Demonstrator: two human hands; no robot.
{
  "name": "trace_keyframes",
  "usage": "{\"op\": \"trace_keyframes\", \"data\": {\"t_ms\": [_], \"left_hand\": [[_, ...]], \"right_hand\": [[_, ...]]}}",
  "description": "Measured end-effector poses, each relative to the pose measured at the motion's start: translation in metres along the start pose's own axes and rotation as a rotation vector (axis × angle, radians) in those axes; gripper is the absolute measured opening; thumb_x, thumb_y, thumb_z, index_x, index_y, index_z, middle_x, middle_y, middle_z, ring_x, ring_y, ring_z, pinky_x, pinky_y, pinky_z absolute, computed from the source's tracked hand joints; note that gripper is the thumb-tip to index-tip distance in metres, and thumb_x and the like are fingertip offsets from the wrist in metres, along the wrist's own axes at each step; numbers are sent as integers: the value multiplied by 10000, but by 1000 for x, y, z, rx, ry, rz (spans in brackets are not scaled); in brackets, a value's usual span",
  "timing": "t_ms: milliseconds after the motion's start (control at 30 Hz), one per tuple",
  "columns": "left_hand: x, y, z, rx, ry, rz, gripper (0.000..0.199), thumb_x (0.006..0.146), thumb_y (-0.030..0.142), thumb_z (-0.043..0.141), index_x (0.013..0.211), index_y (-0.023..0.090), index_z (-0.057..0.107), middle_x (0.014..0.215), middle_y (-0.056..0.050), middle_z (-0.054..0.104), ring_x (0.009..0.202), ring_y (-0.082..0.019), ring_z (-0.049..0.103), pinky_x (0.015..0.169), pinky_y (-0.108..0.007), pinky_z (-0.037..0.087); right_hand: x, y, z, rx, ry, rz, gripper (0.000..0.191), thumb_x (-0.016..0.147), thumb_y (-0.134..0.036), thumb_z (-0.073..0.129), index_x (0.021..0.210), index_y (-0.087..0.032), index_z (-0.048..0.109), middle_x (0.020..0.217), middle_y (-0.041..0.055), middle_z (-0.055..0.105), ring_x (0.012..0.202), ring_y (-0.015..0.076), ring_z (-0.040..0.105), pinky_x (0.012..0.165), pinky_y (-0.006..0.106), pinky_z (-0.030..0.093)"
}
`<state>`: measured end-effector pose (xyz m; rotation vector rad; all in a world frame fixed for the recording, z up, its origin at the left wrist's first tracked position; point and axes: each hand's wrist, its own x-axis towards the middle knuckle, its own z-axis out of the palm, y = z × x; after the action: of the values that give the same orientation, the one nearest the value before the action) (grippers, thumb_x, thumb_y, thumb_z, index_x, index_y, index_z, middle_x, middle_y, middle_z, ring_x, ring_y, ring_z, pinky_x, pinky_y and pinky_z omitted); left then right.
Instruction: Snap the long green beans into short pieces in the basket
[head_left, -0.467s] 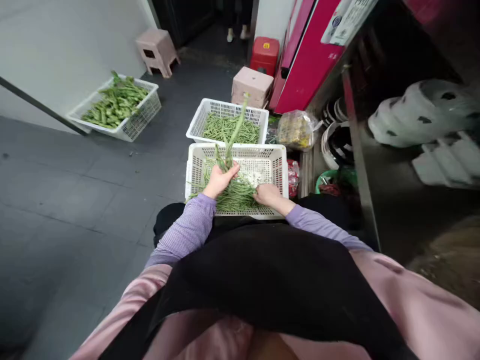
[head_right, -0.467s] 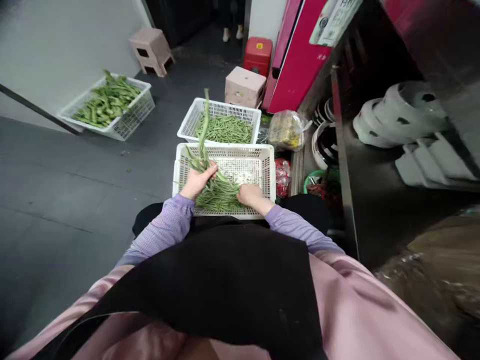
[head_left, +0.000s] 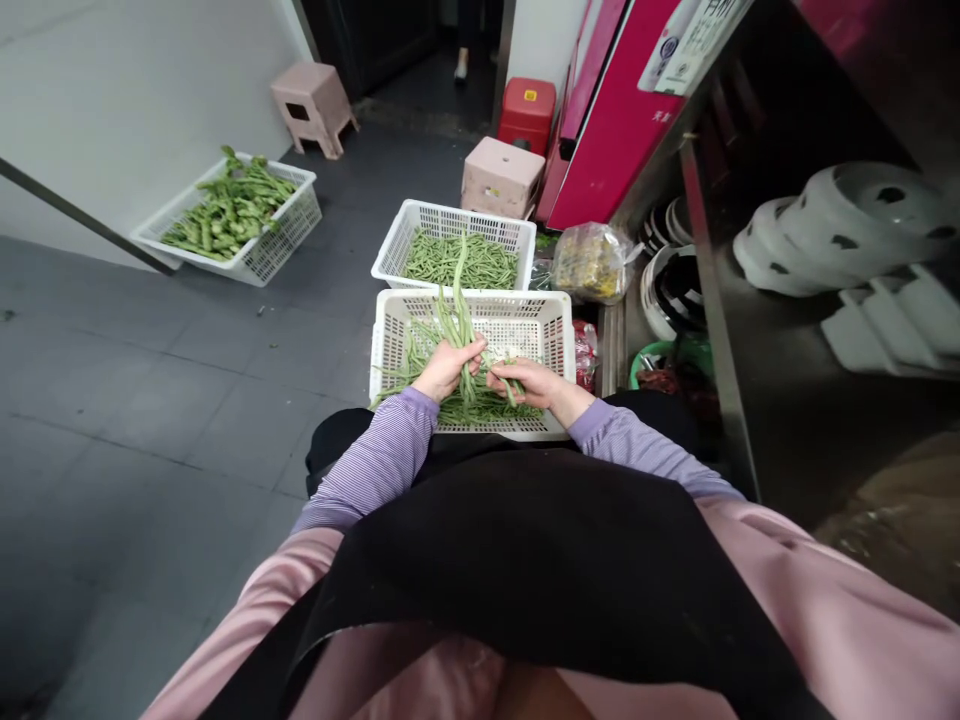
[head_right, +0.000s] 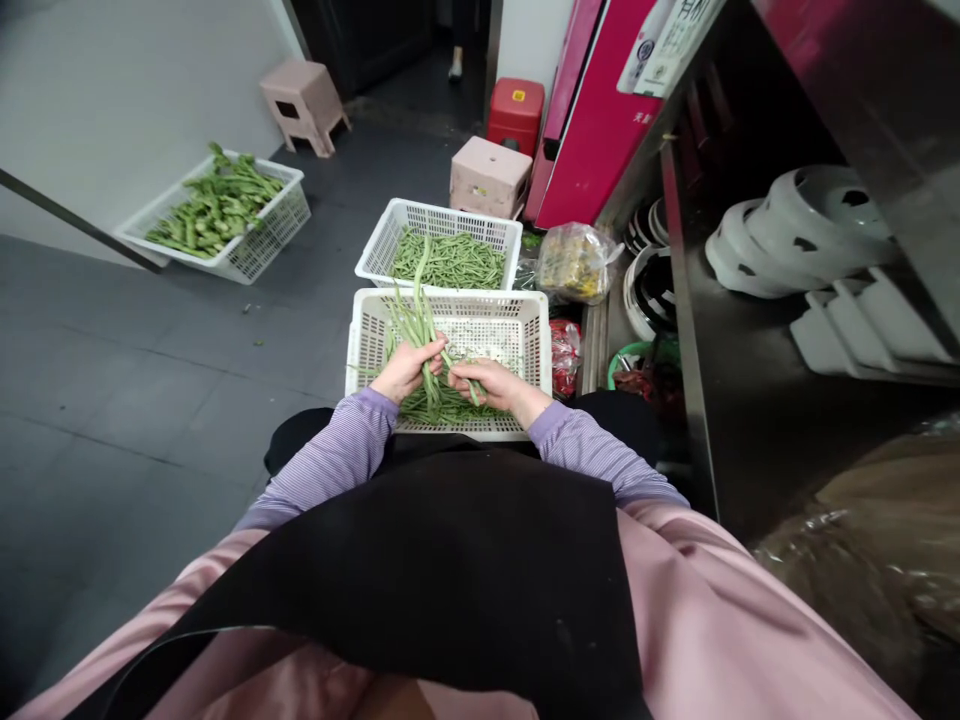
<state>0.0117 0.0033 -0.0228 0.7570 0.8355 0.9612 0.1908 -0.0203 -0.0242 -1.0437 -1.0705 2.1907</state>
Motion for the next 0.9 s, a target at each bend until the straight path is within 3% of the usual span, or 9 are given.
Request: {"op": "trace_keyframes", "data": {"t_ms": [100,200,333,433,533,600,700,800,900], "left_hand": [[4,6,-6,-70,33,18,407,657,388,875,821,138,599,504,86,468,395,-39,396,418,-202,321],[8,12,-12,-89,139,94,333,730,375,818,770,148,578,506,83,453,390,-38,369,420,-210,324],[4,12,-10,155,273,287,298,726,342,825,757,166,586,525,54,520,426,-63,418,437,-219,340],[-8,11,-2,340,256,397,293,710,345,841,733,165,611,554,28,559,507,-88,500,503,-225,403],[-16,11,2,271,205,408,311,736,403,814,789,166,618,565,31,564,488,-81,493,493,-222,399],[-15,10,3,168,133,319,353,723,433,816,826,169,607,562,40,569,437,-65,451,453,-217,369],[-8,3,3,89,26,140,404,665,445,845,769,158,580,525,44,550,391,-52,411,407,-212,322],[-2,-2,1,65,26,72,405,639,417,858,729,152,565,499,48,524,377,-48,403,390,-206,295],[2,-2,-1,-4,123,97,371,649,368,850,769,157,570,528,59,539,367,-44,375,392,-213,311]], "right_hand": [[-6,2,6,23,-60,-13,315,768,-416,736,687,-147,595,509,-71,356,427,56,288,381,181,231],[-12,7,6,26,-4,-15,299,763,-384,718,647,-155,563,492,-75,341,407,52,280,366,179,211],[-9,12,4,8,304,-36,278,782,-291,674,601,-180,495,458,-68,349,381,56,282,343,183,184],[-1,14,-6,136,602,25,261,839,-191,578,624,-199,431,444,-70,349,362,57,276,339,179,165],[5,13,-16,321,791,73,265,882,-143,519,670,-209,374,455,-85,327,356,54,267,347,168,154],[7,10,-16,358,714,92,230,897,-158,534,708,-205,412,481,-68,389,381,70,352,356,169,218],[10,3,-4,359,367,150,156,941,-243,540,799,-183,518,555,-23,514,442,100,461,391,191,324],[12,-2,10,325,91,165,228,962,-332,557,793,-184,517,497,-73,392,387,74,326,391,182,281],[9,0,15,284,45,97,309,912,-367,655,739,-191,469,490,-103,290,387,56,236,396,174,232]]}}
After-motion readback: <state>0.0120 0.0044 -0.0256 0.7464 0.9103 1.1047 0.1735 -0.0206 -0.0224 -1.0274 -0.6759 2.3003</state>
